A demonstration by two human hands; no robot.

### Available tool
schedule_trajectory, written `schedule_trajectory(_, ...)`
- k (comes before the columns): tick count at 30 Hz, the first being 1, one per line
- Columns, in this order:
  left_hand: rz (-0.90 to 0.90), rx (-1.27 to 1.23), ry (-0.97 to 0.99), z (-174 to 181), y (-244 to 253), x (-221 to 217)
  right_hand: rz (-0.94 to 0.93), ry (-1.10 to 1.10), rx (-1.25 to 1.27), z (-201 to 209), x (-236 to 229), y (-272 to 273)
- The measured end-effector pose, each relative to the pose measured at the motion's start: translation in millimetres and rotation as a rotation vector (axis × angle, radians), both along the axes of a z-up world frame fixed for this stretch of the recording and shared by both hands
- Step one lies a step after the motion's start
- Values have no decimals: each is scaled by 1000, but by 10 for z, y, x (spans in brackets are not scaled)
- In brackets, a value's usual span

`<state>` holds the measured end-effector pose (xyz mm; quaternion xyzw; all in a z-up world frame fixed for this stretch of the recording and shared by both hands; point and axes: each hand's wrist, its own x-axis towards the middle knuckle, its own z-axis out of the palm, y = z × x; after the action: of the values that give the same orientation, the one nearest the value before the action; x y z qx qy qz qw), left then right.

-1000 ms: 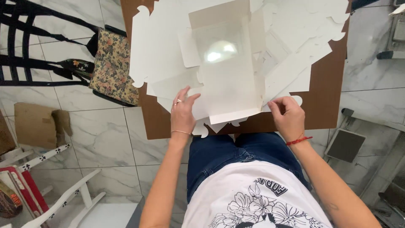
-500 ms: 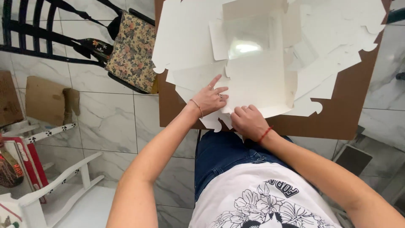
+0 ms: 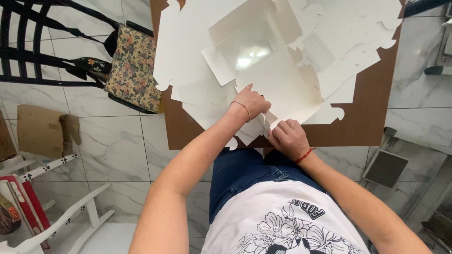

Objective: The person folds flat white cardboard pieces into small rectangular boxes with clear windows. They fold the side flaps, tuck the tabs into slots, and close the lids. Completed boxes are placed on the table.

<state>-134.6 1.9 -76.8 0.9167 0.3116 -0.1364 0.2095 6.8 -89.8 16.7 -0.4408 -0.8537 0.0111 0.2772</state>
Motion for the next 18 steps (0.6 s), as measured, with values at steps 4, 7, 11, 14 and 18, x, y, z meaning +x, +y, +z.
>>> schedule_trajectory(4, -24, -30, 26, -14, -12, 89, -66, 23, -11, -16, 47, -8)
schedule_trajectory(7, -23, -9, 6, 161, -27, 89, -57, -14, -11, -17, 67, -7)
schedule_trajectory(11, 24, 45, -68, 189, -79, 65, 11, -63, -33, 150, 102, 2)
schedule_trajectory(14, 78, 32, -98, 181, -80, 14, 17, -66, -94, 199, 153, -18)
schedule_trajectory(18, 115, 68, -191, 249, -116, 32, -164, -20, -225, -114, 226, -91)
